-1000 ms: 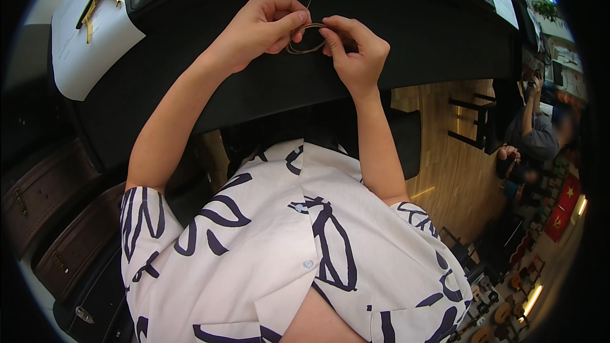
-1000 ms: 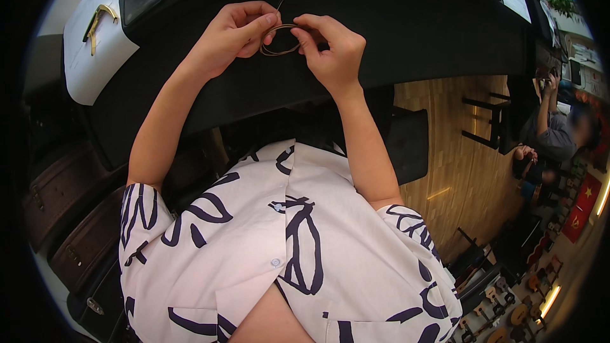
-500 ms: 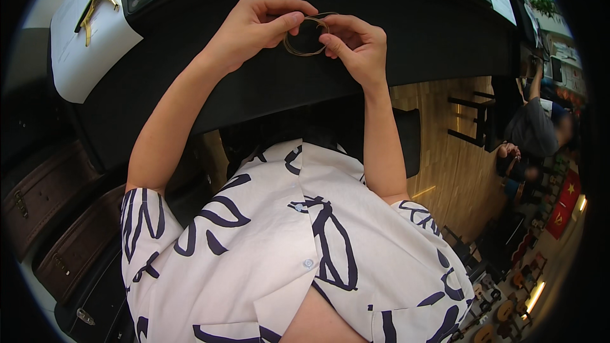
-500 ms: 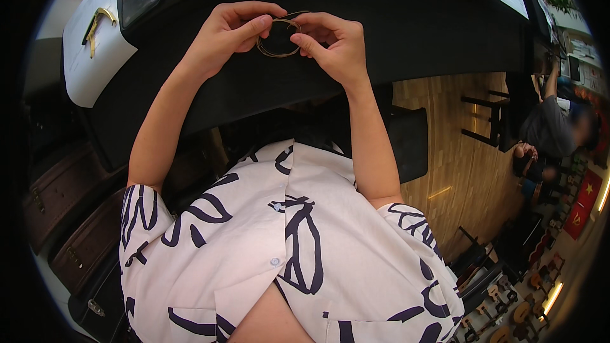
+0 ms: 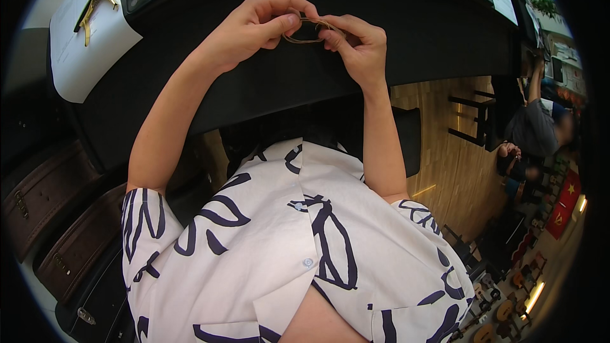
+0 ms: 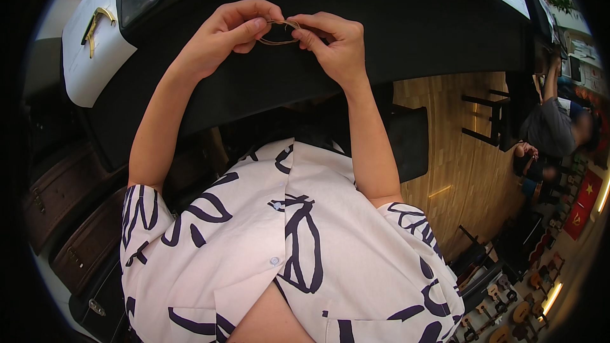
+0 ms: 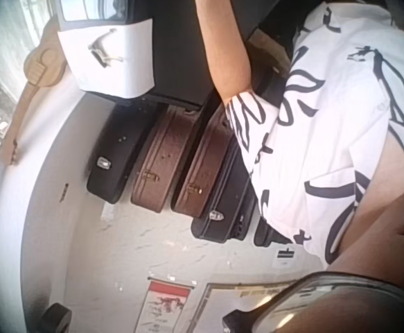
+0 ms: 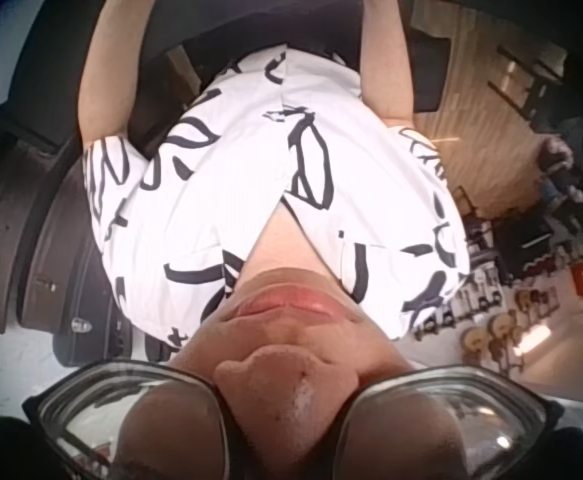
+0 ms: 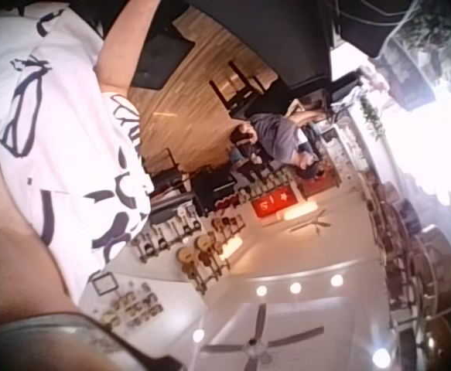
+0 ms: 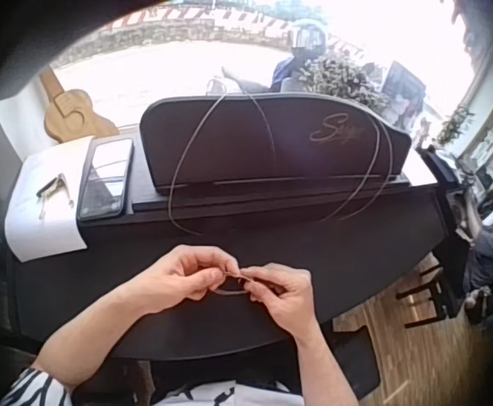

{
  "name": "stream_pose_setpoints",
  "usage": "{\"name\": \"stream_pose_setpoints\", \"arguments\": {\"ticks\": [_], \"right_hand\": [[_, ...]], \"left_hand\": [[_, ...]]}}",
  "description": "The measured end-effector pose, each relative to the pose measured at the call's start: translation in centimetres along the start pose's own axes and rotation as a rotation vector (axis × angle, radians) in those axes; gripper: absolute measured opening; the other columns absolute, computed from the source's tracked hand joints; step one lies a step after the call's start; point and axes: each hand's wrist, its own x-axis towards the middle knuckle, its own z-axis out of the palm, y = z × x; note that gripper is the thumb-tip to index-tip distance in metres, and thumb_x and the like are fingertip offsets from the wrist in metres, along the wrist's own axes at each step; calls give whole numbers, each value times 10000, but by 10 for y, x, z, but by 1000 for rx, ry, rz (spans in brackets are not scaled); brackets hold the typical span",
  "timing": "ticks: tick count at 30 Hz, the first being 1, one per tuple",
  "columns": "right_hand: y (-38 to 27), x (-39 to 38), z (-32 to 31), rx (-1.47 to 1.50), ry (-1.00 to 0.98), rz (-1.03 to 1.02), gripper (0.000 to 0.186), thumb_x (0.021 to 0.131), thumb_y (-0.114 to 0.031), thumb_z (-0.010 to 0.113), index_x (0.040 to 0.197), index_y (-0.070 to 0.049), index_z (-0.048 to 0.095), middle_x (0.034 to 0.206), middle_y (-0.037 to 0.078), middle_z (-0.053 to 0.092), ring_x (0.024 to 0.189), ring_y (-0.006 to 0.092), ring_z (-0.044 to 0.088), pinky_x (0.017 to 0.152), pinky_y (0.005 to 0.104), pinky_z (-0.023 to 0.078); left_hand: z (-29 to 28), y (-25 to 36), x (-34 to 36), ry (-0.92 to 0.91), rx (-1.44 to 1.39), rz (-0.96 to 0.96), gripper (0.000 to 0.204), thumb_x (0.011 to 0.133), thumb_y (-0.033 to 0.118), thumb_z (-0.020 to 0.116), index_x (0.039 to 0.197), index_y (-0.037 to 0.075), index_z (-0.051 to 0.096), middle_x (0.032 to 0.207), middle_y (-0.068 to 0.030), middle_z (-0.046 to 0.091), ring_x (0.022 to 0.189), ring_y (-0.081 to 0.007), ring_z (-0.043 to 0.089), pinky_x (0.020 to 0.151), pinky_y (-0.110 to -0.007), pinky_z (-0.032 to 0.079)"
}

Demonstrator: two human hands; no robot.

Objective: The person sits at a piano and uses their hands to bend and shape a thin metal wire into a circular loop. They repeatedly adjust the wire's curvature and inspect the shape before placing the finished loop on the piano surface.

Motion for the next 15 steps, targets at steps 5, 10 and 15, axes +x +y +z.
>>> {"name": "stream_pose_setpoints", "arguments": {"ticks": [5, 10, 15], "right_hand": [[8, -2, -1, 90, 51, 36, 151, 883, 13, 744, 1032, 32, 760, 849, 100, 753, 686, 126, 698, 601, 219, 555], [6, -3, 0, 138, 96, 66, 133, 872, 9, 763, 1003, 28, 762, 843, 94, 757, 696, 125, 711, 608, 215, 565], [8, -2, 0, 124, 84, 47, 130, 853, 11, 784, 981, 22, 764, 837, 96, 759, 700, 128, 725, 607, 215, 575]], "left_hand": [[1, 3, 1, 16, 25, 21, 232, 999, 269, 646, 1069, 60, 716, 741, 36, 514, 577, -41, 376, 524, -211, 280], [2, 3, 0, 31, 81, 9, 186, 971, 230, 676, 927, 50, 697, 769, 36, 499, 623, -49, 398, 559, -218, 304], [2, -7, 2, 87, 189, 130, 182, 892, 217, 753, 832, 49, 715, 703, 57, 481, 597, -30, 356, 562, -231, 291]]}}
